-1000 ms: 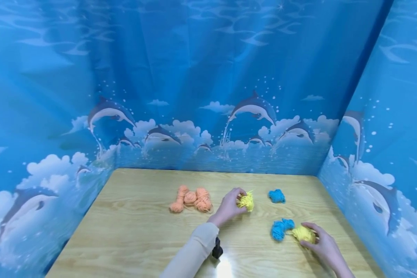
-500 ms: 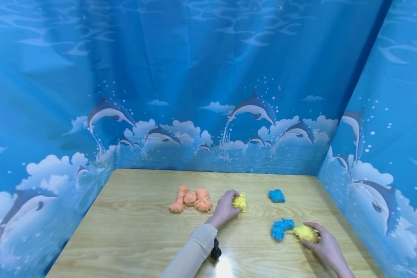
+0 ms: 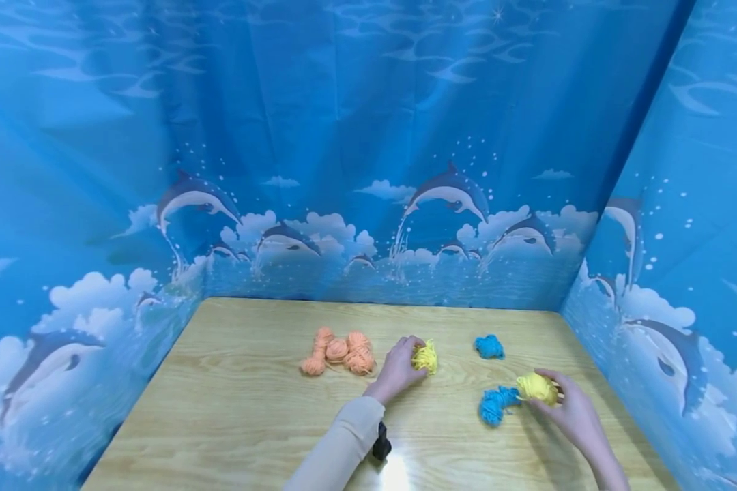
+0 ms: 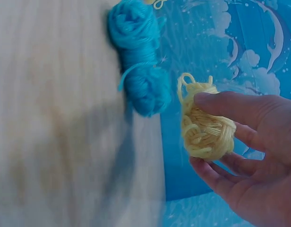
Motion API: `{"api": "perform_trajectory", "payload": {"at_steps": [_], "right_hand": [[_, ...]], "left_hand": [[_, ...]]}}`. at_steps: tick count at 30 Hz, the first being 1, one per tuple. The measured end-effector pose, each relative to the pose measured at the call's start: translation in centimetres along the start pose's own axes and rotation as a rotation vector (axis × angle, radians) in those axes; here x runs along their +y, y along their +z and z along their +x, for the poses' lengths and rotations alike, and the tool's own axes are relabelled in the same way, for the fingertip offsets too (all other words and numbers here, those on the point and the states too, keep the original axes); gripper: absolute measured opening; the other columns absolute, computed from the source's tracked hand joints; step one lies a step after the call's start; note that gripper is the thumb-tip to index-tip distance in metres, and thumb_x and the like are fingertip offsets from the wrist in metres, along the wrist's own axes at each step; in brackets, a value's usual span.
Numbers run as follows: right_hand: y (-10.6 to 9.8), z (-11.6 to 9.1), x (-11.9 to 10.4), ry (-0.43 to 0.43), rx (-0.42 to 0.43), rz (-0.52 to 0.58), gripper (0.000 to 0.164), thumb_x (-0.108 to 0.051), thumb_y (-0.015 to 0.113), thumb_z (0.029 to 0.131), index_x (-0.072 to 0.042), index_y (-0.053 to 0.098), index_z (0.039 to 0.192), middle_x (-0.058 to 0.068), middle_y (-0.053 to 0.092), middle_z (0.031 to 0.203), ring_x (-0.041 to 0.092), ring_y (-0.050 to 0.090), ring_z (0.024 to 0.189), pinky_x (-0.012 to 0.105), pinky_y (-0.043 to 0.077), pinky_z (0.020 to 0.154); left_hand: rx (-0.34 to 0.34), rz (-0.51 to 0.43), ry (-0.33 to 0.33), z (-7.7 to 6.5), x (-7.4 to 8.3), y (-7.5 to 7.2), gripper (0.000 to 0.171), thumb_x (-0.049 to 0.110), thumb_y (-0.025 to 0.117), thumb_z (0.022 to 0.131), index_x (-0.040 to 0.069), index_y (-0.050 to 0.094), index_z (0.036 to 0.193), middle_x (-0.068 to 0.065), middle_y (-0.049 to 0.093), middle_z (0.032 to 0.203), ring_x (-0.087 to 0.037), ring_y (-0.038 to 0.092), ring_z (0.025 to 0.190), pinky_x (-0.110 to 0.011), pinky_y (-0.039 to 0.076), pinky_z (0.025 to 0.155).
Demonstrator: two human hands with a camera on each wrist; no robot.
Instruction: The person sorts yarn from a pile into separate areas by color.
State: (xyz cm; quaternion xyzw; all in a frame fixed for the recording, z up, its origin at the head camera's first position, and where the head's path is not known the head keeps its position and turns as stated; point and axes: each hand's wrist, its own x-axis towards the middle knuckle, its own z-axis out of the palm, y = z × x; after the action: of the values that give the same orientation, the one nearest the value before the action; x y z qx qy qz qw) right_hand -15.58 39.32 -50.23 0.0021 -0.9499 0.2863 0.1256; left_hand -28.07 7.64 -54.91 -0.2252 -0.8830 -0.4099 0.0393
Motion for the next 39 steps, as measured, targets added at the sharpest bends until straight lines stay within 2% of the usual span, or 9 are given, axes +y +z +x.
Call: {"api": "perform_trajectory", "payload": {"at_steps": [7,11,23,31,39], "right_hand": [[0.2,1.7,-1.9,-0.009,0.0,0.027,0.06,-0.008,0.084,0.083,0.006,0.056,0.134,0.036,0.054,0.134,0.053,0.058,0.113,0.056,0.056,0.087],[0.8,2.4,-2.5,-0.025,0.021,0.042,0.059,-0.006,0.083,0.083,0.006,0.056,0.134,0.034,0.055,0.133,0.052,0.058,0.113,0.057,0.056,0.087],[2.7,4.3,-4.1,-0.033,0.047,0.089,0.059,-0.002,0.08,0.085,0.004,0.054,0.138,0.032,0.053,0.136,0.05,0.055,0.118,0.059,0.053,0.093],[4.6,6.1,-4.7,-0.045,-0.002,0.111,0.058,-0.001,0.08,0.085,0.003,0.055,0.137,0.032,0.053,0.136,0.05,0.054,0.12,0.058,0.053,0.094],[6.1,8.0,-5.4,-0.078,-0.079,0.024,0.057,-0.007,0.083,0.082,0.003,0.06,0.132,0.03,0.058,0.134,0.05,0.054,0.123,0.064,0.046,0.099]], "left_hand": [[-0.03,-0.009,-0.038,0.0,0.4,-0.3,0.054,0.019,0.086,0.083,0.011,0.06,0.13,-0.006,0.061,0.119,-0.021,0.063,0.104,-0.033,0.056,0.089],[-0.035,0.0,-0.031,-0.1,0.3,-0.3,0.053,0.022,0.085,0.084,0.013,0.061,0.131,-0.006,0.061,0.123,-0.021,0.063,0.105,-0.034,0.055,0.09],[-0.021,0.022,-0.007,0.0,0.3,-0.4,0.049,0.023,0.083,0.086,0.011,0.063,0.13,-0.005,0.062,0.121,-0.021,0.063,0.106,-0.034,0.055,0.091],[-0.012,0.019,-0.006,0.0,0.2,-0.4,0.047,0.021,0.083,0.086,0.01,0.064,0.128,-0.006,0.063,0.119,-0.022,0.065,0.105,-0.034,0.056,0.09],[-0.016,0.016,-0.022,0.0,0.0,-0.3,0.046,0.021,0.083,0.086,0.012,0.065,0.127,-0.005,0.063,0.119,-0.02,0.065,0.104,-0.032,0.056,0.088]]}}
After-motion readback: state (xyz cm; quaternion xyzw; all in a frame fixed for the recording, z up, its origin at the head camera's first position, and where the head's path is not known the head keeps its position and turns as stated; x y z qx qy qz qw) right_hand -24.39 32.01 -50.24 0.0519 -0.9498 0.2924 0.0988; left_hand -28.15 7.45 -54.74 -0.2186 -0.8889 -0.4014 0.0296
